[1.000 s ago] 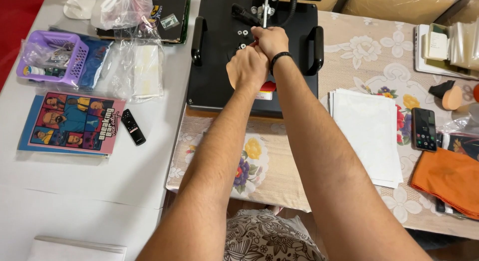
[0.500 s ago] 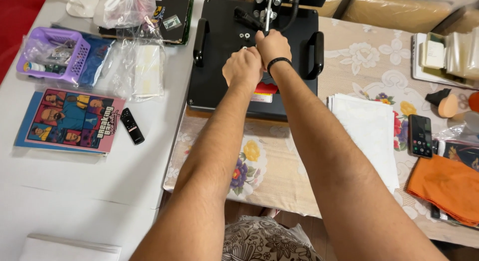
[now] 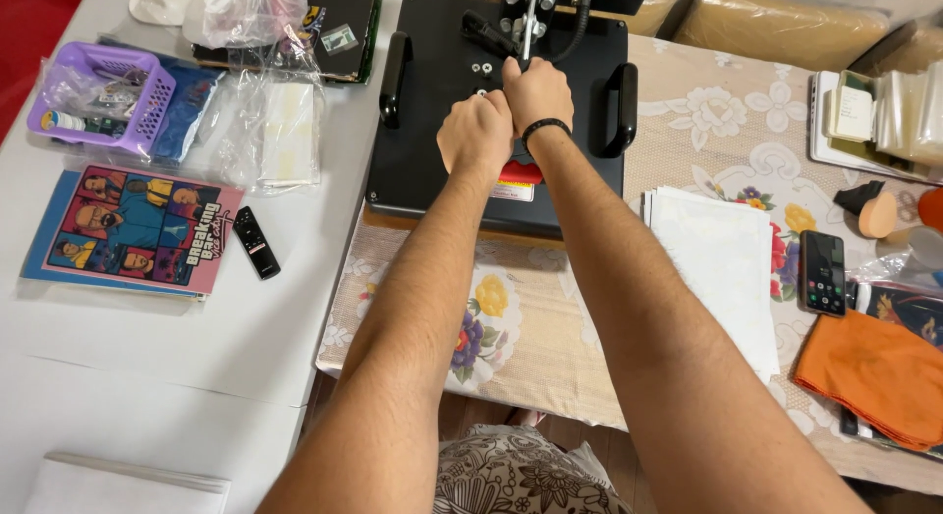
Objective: The person operates a heat press machine by pressing down on the handle, checks their phone, and then rearranges sheets of paper and a brown protective sheet on the press bed before closing the machine again.
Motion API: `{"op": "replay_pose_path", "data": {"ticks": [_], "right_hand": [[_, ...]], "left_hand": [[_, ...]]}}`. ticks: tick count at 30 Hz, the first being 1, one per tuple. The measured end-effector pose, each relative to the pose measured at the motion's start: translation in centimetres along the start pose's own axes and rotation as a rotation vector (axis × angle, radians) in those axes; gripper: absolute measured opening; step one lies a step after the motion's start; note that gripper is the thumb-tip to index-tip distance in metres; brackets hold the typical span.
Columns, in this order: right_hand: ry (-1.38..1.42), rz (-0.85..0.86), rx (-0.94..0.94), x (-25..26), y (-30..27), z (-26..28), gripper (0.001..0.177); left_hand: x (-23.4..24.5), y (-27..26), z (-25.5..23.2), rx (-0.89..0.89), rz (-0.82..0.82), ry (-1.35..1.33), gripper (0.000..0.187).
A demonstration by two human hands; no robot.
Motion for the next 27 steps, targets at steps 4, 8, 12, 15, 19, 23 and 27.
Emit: {"op": "replay_pose_path", "data": {"ticks": [4, 8, 12, 15, 19, 23, 27], "right_hand": [[-0.005, 0.005, -0.015, 0.14, -0.19, 0.18, 0.039], [0.001, 0.001, -0.012, 0.22, -0.4, 0.37, 0.041], [0.014, 0.008, -0.02, 0.27, -0.63, 0.52, 0.038], [0.02, 0.013, -0.031, 0.45, -0.93, 0.77, 0.039], [0.02, 0.011, -0.03, 0.35, -0.84, 0.72, 0.041], [0.004, 0.001, -0.023, 0.02, -0.48, 0.43, 0.042], [-0.008, -0.007, -0.016, 0.05, -0.63, 0.49, 0.042]], "left_hand": [[-0.27, 0.31, 0.16, 0.004, -0.001, 0.02, 0.059], [-0.32, 0.32, 0.24, 0.005, -0.013, 0.01, 0.058], [-0.39, 0.42, 0.32, 0.001, -0.013, 0.032, 0.059], [-0.16, 0.19, 0.19, 0.015, -0.008, 0.032, 0.059], [0.0, 0.0, 0.16, 0.009, -0.007, 0.006, 0.058], [0.02, 0.07, 0.18, 0.014, 0.001, 0.017, 0.058], [0.3, -0.22, 0.11, 0.02, 0.017, 0.001, 0.058]]}}
Point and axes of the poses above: each hand's wrist, its own y-axis towards the middle knuckle, its own x-axis out of the back of the hand, z = x × y, the point moved 3 cm from there along y, towards the middle knuckle, and after that the axes turned 5 degrees about x, right-handed, at the moved point
